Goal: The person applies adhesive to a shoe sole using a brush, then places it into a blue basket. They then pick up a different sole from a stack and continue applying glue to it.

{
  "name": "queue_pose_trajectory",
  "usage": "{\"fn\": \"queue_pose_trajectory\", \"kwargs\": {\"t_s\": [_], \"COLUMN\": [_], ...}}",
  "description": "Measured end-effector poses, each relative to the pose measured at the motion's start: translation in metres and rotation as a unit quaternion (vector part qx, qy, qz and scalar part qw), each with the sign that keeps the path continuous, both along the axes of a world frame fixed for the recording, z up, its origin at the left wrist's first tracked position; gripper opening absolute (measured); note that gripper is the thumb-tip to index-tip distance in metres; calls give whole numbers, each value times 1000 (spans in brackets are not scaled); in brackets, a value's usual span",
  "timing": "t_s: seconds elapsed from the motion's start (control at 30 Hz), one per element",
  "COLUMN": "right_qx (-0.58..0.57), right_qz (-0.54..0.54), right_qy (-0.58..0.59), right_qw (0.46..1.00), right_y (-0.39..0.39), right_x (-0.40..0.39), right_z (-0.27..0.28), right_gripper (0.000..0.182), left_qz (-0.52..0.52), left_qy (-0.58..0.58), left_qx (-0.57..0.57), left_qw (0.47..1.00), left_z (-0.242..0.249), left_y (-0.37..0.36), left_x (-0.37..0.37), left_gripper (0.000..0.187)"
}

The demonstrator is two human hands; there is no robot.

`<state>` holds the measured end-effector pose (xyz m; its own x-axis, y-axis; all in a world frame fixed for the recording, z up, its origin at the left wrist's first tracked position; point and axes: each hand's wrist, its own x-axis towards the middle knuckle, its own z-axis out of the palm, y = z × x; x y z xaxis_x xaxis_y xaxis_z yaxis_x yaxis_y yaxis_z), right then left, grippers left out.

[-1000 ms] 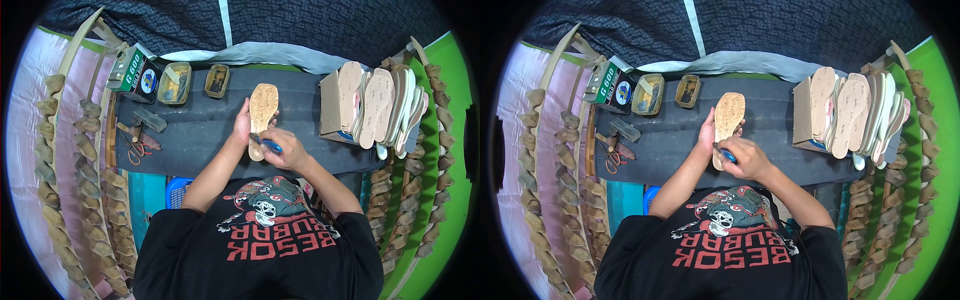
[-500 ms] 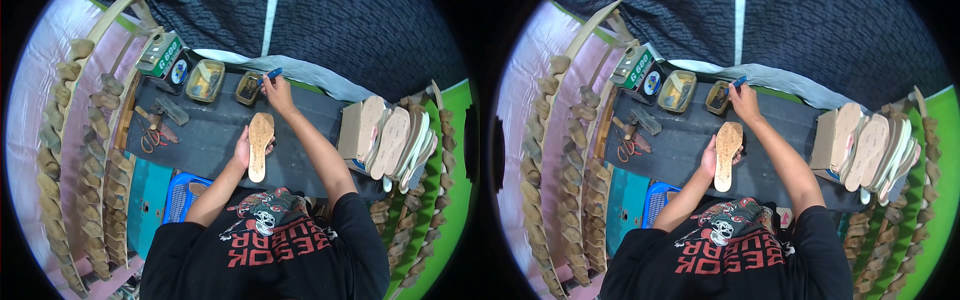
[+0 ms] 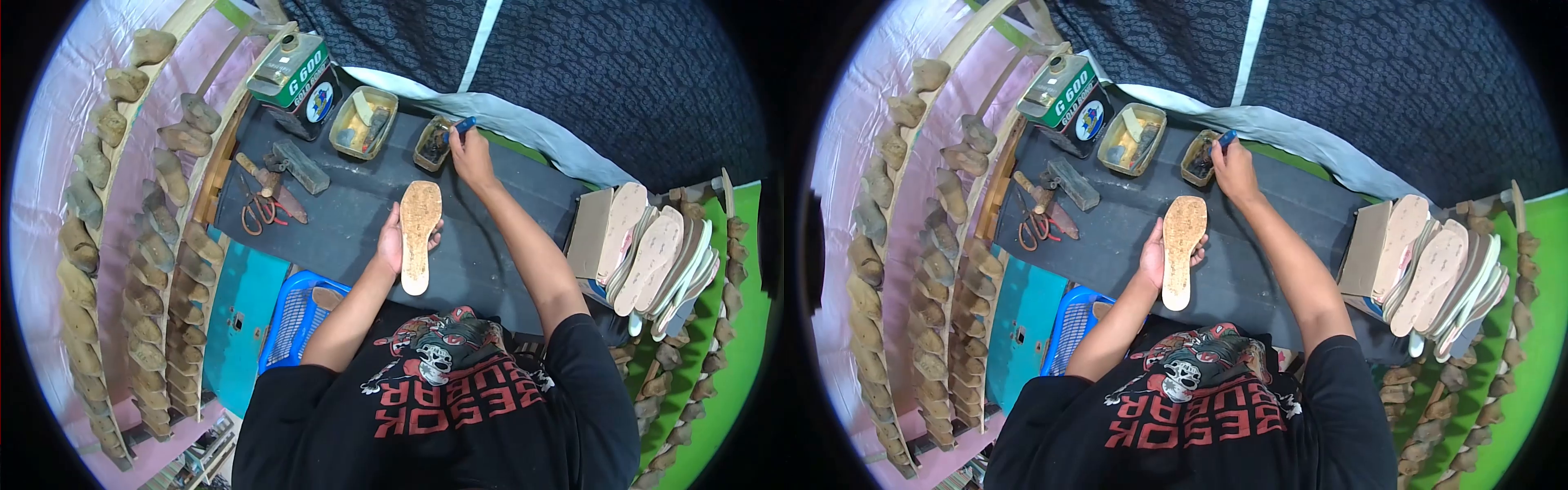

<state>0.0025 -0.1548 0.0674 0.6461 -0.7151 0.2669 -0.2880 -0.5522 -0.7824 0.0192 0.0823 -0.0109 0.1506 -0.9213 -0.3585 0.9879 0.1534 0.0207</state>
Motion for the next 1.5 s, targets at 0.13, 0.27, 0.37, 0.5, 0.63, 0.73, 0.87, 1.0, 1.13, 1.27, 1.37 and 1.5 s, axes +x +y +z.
{"fn": "queue_pose_trajectory", "kwargs": {"t_s": [0.13,0.27,0.37,0.5,0.63,0.73,0.87,1.0,1.13,1.27,1.37,1.5], "right_qx": [-7,92,195,245,270,252,162,126,148,157,156,151], "right_qz": [3,-16,-12,19,25,43,68,90,99,54,51,113], "right_qy": [-11,-94,-168,-191,-149,-132,-97,-45,-53,-102,-73,-82], "right_qw": [1000,991,966,950,951,958,980,987,983,981,984,979], "right_y": [-7,-9,-1,31,72,95,113,126,133,120,119,132], "right_x": [-6,-10,-28,-82,-137,-163,-185,-209,-224,-221,-221,-225], "right_z": [1,-1,9,46,64,65,64,64,75,70,69,76], "right_gripper": [29,28,27,23,19,17,14,12,12,15,14,14], "left_qz": [-5,-9,-11,-6,-5,-11,-36,-24,-22,-31,-34,-45], "left_qy": [0,6,8,2,-17,-32,19,47,44,42,55,76], "left_qx": [1,-2,-5,-20,-25,-17,-58,-78,-75,-63,-88,-98], "left_qw": [1000,1000,1000,1000,1000,999,997,996,996,997,994,991], "left_z": [6,12,15,18,15,19,13,19,28,34,27,18], "left_y": [-15,-21,-24,-31,-41,-50,-55,-64,-70,-74,-77,-83], "left_x": [-3,-6,-7,-9,-16,-25,-31,-34,-38,-44,-47,-52], "left_gripper": [71,72,72,72,73,75,78,78,78,78,77,77]}}
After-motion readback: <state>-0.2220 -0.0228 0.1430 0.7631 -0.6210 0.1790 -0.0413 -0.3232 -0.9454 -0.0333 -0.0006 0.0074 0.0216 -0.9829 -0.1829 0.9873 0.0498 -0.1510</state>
